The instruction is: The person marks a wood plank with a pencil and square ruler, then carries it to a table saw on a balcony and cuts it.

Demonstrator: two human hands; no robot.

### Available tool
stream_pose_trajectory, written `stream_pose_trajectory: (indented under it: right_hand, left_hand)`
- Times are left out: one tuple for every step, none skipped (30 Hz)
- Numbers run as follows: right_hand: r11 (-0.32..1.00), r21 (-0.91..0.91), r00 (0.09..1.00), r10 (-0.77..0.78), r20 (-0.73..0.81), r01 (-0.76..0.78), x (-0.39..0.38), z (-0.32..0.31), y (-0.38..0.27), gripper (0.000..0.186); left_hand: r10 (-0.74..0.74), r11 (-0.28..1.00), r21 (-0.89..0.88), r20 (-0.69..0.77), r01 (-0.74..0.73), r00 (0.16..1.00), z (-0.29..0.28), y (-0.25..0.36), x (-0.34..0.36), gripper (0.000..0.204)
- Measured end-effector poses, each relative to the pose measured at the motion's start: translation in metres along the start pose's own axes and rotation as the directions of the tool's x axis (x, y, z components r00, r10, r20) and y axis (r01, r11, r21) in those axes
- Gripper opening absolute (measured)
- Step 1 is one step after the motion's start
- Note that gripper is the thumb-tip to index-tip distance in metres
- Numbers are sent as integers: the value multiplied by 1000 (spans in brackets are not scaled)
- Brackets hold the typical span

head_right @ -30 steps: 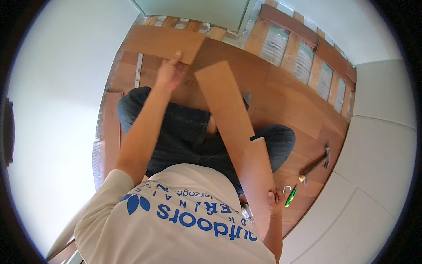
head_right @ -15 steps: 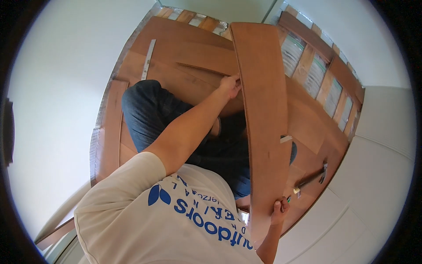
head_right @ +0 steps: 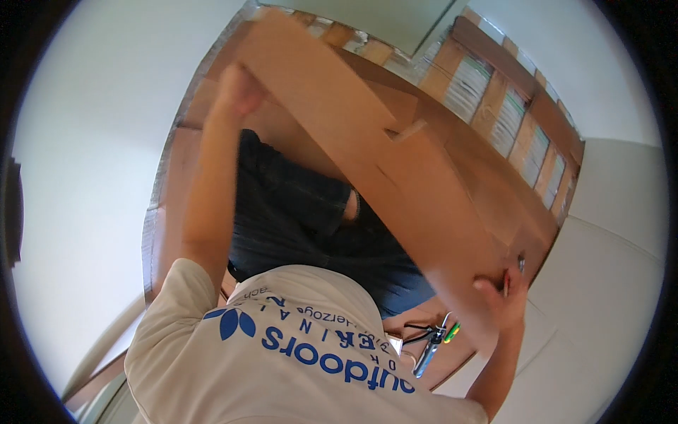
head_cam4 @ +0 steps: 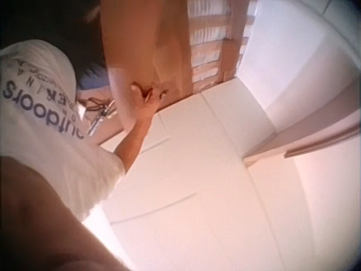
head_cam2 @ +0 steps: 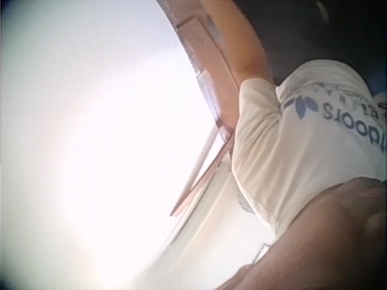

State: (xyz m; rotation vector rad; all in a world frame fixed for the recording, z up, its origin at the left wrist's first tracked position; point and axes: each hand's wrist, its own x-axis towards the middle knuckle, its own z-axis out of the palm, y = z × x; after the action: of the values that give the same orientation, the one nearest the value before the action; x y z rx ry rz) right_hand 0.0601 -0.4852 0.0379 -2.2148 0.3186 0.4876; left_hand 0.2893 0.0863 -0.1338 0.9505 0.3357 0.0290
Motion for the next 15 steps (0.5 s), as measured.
stream_pose_trajectory:
  right_hand:
    - [988,-148,999,-44,3,44,12,-7,-13,44]
    - [988,-153,999,-32,-6,31,24,-7,-27,44]
    - [927,-309,970,-237,-47,211,36,-4,-39,44]
    - [810,-462,901,-431,-51,361,47,2,-49,43]
    - [814,-459,904,-424,-52,356,60,11,-54,43]
    - [657,-604,816,-578,-21,450,69,19,-57,43]
    - [467,-725,707,-706,40,506,76,26,-58,43]
    - [429,-744,679,-732,45,512,83,34,-56,36]
    - [424,-739,672,-739,51,523,96,42,-56,36]
    - [351,-771,609,-791,60,532,106,49,-49,35]
    - [273,-798,540,-838,76,537,119,56,-42,33]
    - [260,-774,509,-855,93,578,132,59,-33,25]
    - [267,-775,525,-846,96,573,144,62,-25,25]
    - [255,-795,510,-857,78,551,156,65,-19,24]
    - [242,-813,489,-870,59,530,167,68,-13,23]
  left_hand:
    - [-38,995,-94,42,42,998,8,21,-11,43]
    - [-65,980,-185,80,79,995,6,37,-20,45]
    - [-71,979,-187,85,86,994,-16,45,-21,45]
    - [-54,958,-265,211,110,976,-43,52,-20,52]
    - [-23,932,-333,329,139,944,-57,55,-19,60]
    - [-31,929,-360,145,81,989,-53,50,-16,63]
    - [-41,929,-369,-41,23,998,-40,49,-16,67]
    - [-93,900,-435,-123,30,988,-29,51,-18,71]
    - [39,807,-590,105,31,994,-79,45,-13,77]
    - [-40,832,-550,69,72,997,-72,43,-7,80]
    - [-116,852,-511,28,114,993,-67,44,-3,82]
    - [-197,872,-446,61,203,978,-53,48,-1,83]
    - [-215,867,-448,62,219,975,-50,48,10,83]
    - [-306,891,-333,68,310,950,-51,48,24,81]
    - [-389,895,-209,64,394,919,-56,49,39,80]
